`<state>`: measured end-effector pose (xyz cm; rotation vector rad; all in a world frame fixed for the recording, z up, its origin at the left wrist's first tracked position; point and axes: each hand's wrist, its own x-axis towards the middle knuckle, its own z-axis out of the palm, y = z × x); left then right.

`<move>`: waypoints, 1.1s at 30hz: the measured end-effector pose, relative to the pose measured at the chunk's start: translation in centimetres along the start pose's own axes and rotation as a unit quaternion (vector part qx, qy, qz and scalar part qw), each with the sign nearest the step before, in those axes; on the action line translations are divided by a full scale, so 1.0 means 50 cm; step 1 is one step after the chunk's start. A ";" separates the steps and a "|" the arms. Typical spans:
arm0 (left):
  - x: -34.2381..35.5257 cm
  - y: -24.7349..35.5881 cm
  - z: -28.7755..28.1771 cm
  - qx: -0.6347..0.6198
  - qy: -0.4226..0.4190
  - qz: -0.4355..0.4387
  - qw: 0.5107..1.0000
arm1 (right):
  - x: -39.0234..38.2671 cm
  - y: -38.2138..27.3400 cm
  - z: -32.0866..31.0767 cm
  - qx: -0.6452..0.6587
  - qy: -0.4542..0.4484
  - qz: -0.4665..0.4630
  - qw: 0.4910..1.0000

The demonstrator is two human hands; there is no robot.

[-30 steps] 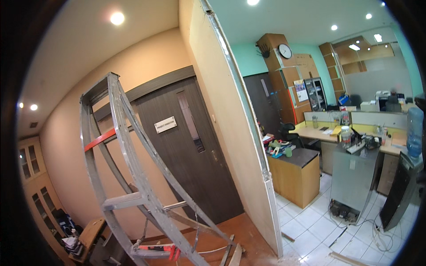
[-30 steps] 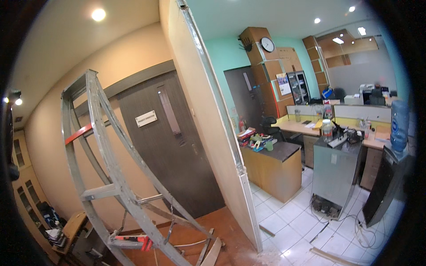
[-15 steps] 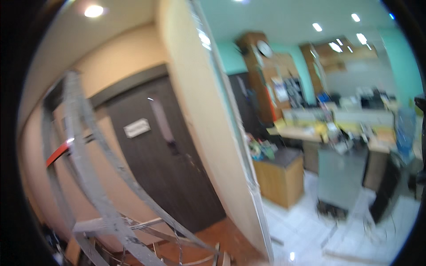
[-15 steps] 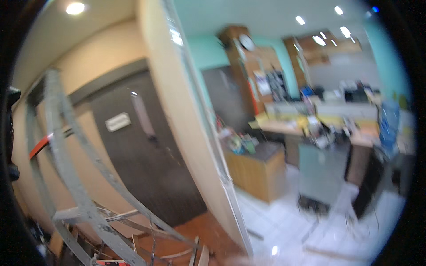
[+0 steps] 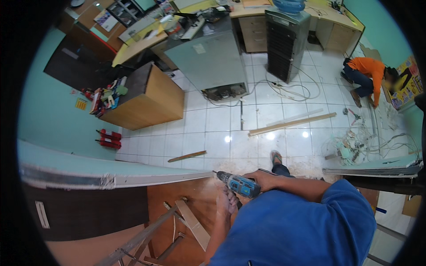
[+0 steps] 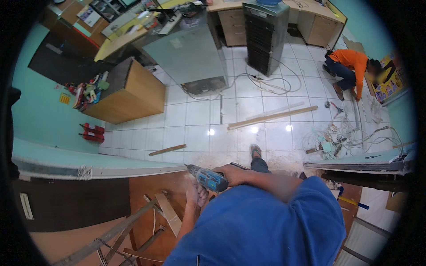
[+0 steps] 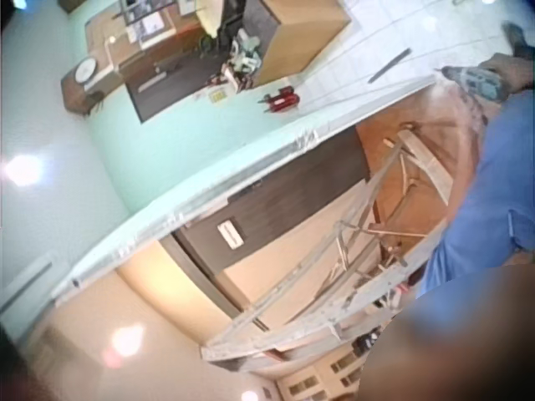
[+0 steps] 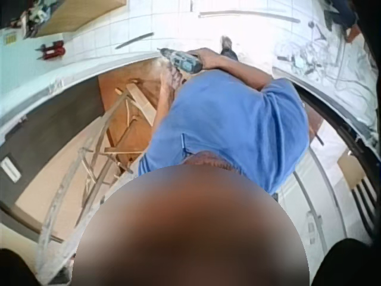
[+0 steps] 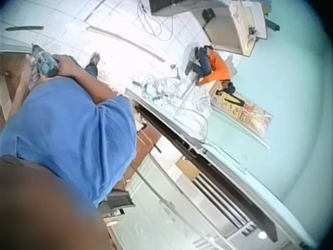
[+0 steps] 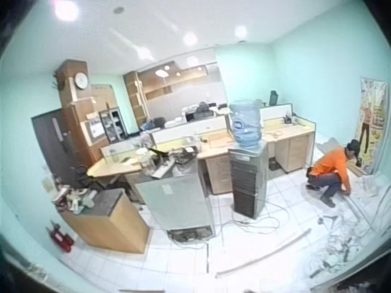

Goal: The person uses a cordless drill to fasten a long white wall panel to a door frame. They climb a ladder, position the panel, and drive screws into it. The person also retrieves screws from a small box on the floor and continues securing the panel along its length.

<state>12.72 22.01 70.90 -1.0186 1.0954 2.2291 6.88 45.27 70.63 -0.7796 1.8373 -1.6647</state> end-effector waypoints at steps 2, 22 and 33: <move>0.054 0.014 0.048 -0.012 0.009 -0.025 1.000 | 0.005 0.006 -0.057 -0.035 -0.019 0.031 0.999; 0.451 0.097 0.254 0.210 -0.035 -0.154 0.965 | 0.121 0.202 -0.354 0.016 0.063 0.207 0.976; 0.738 0.051 0.287 0.207 -0.002 -0.159 0.965 | 0.126 0.404 -0.374 0.538 0.417 0.372 0.631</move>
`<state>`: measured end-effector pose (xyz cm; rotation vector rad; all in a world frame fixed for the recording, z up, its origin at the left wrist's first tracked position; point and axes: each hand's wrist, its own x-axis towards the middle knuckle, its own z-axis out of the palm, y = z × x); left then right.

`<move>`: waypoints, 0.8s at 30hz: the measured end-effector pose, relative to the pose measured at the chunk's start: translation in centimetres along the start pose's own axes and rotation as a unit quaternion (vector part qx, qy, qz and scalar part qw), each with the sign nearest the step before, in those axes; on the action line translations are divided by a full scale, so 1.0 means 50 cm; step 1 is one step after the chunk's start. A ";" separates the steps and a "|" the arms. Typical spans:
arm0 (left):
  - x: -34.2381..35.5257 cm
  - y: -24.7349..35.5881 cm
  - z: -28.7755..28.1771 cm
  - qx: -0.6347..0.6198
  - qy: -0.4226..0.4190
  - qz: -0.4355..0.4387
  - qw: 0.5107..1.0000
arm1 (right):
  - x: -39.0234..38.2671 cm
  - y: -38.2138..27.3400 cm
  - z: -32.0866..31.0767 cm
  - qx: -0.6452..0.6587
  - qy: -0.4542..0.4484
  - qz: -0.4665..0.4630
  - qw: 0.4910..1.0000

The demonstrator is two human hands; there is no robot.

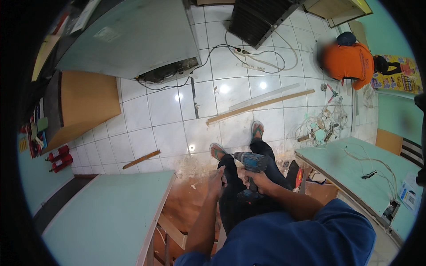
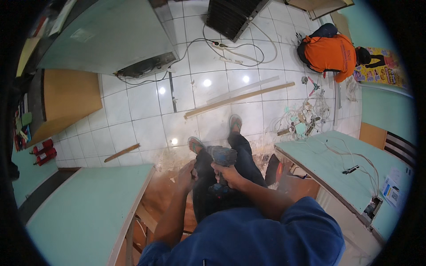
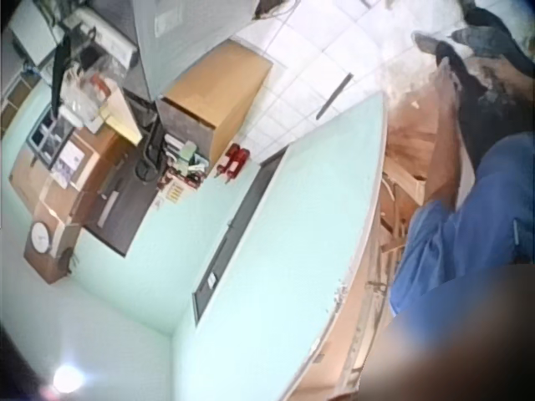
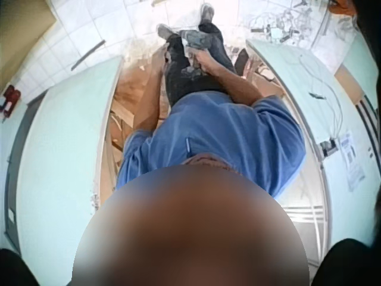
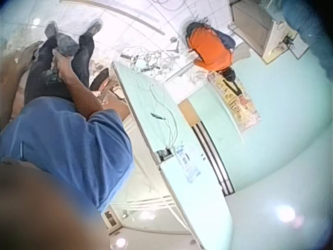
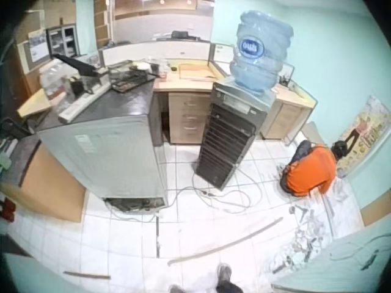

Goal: The person uses a cordless drill to fasten a long white wall panel to a door frame. They climb a ladder, position the panel, and drive screws into it. The person also retrieves screws from a small box on the floor and continues securing the panel along its length.

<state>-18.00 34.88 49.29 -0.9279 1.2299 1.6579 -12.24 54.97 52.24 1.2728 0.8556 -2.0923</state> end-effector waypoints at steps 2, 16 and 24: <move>0.065 0.015 -0.003 0.082 0.032 -0.016 0.996 | 0.047 -0.010 -0.043 0.044 0.029 0.027 0.998; 0.926 -0.047 0.223 0.754 0.017 0.143 0.640 | 0.306 0.087 -0.419 0.021 0.139 0.182 0.973; 1.242 -0.163 0.365 0.888 -0.006 0.146 0.436 | 0.321 0.046 -0.472 0.209 0.048 0.192 0.958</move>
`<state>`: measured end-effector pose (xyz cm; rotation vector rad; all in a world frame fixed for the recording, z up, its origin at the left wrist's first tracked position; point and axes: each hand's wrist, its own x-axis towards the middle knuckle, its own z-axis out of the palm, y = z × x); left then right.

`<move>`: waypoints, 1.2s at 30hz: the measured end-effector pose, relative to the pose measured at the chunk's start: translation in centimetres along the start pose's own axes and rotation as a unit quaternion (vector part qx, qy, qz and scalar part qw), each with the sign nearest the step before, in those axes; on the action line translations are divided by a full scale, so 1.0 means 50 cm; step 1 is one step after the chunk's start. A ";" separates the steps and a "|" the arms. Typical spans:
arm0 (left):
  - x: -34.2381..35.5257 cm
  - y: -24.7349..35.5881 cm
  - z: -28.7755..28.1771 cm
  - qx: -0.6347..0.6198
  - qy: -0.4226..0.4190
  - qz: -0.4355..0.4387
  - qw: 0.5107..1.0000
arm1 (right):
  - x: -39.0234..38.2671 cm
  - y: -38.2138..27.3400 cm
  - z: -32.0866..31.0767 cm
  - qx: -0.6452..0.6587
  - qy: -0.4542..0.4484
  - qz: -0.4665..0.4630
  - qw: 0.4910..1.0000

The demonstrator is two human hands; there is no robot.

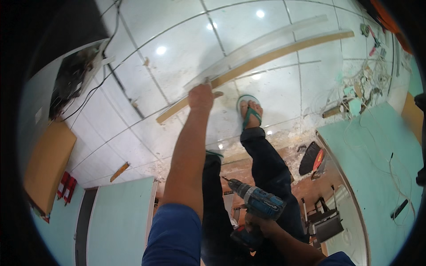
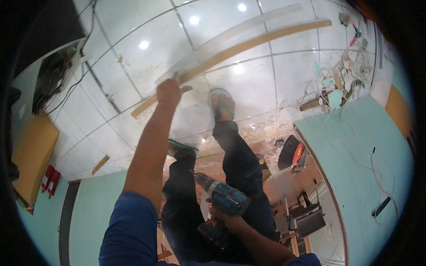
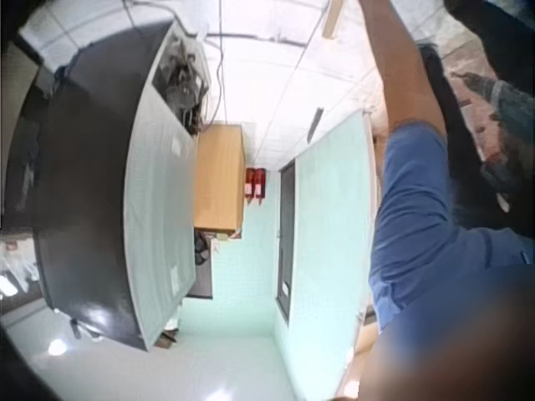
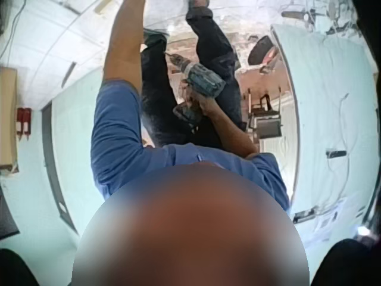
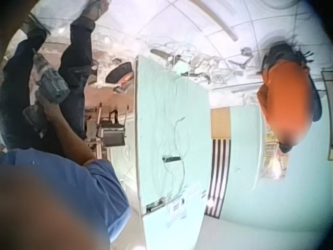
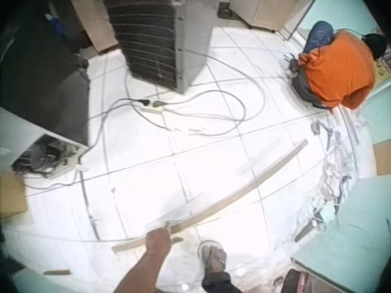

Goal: The person uses a cordless drill to fasten a long white wall panel to a door frame. They climb a ladder, position the panel, and drive screws into it. The person also retrieves screws from a small box on the floor and continues securing the panel along its length.

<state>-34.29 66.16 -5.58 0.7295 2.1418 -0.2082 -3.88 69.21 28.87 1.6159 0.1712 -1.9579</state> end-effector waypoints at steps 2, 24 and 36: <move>0.030 0.000 0.018 0.001 -0.008 0.004 1.000 | -0.001 0.000 -0.006 0.046 -0.025 -0.027 0.998; -1.287 -0.004 -0.533 -0.260 -0.273 0.001 0.926 | -0.279 -0.063 0.140 0.055 -0.175 -0.192 0.964; -1.892 0.013 -0.213 -0.355 0.072 -0.096 0.927 | -0.489 0.310 0.248 -0.265 -0.291 -0.198 0.898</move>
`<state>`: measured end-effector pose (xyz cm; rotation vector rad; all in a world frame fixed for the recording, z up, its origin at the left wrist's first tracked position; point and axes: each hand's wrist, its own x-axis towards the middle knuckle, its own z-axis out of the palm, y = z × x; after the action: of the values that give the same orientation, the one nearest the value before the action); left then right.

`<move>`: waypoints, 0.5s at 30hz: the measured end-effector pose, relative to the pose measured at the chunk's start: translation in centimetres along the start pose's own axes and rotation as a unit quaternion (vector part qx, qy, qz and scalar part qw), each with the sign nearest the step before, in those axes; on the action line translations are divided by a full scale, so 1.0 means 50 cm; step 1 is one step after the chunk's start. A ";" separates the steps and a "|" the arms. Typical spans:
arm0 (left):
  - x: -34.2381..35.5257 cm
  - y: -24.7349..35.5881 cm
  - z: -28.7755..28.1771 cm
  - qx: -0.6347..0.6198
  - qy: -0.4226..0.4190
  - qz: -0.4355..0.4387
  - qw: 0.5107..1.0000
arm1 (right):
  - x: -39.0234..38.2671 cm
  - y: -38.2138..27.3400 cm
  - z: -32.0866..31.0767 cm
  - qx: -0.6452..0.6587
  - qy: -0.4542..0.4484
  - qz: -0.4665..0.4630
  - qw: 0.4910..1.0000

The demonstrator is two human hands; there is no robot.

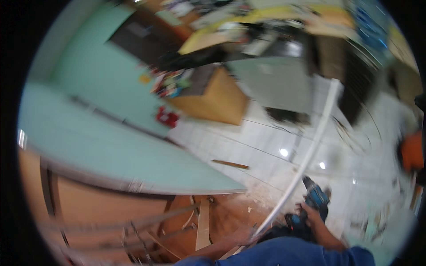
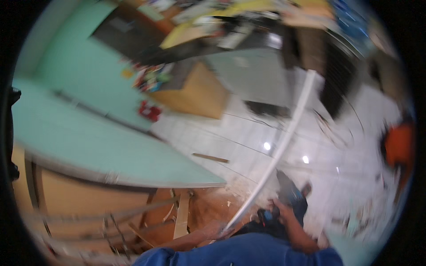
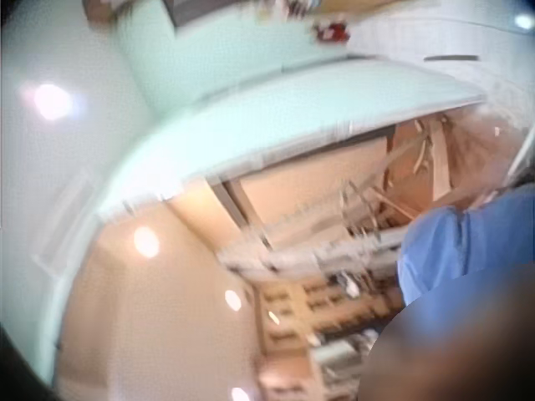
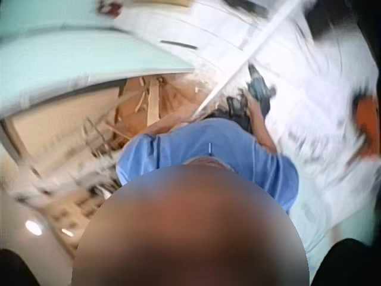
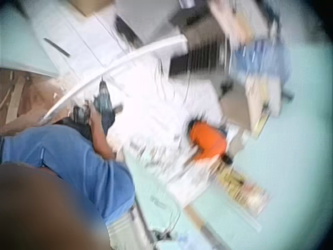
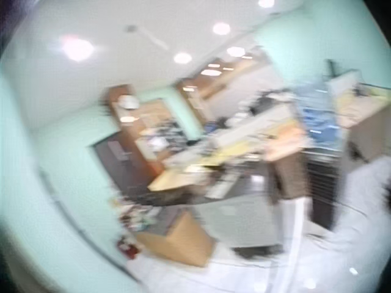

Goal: The person uses a cordless drill to fasten a long white wall panel to a door frame. They climb a ladder, position the panel, and drive screws into it. The person also retrieves screws from a small box on the floor and continues securing the panel along its length.

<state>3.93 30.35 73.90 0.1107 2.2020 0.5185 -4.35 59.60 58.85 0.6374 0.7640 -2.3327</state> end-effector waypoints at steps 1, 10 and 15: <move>-0.034 -0.026 0.022 -0.018 0.043 0.016 0.999 | -0.012 0.022 0.032 -0.036 -0.029 0.028 0.999; -0.244 -0.164 0.058 -0.075 0.395 0.088 0.911 | -0.068 0.207 0.364 -0.346 -0.268 0.060 0.897; -0.334 -0.152 -0.100 -0.079 0.515 0.087 0.849 | -0.075 0.222 0.532 -0.432 -0.390 -0.034 0.813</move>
<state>11.49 17.54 85.77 -0.0888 3.1944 1.0322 -1.01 36.49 76.20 -0.7141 1.2602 -1.7300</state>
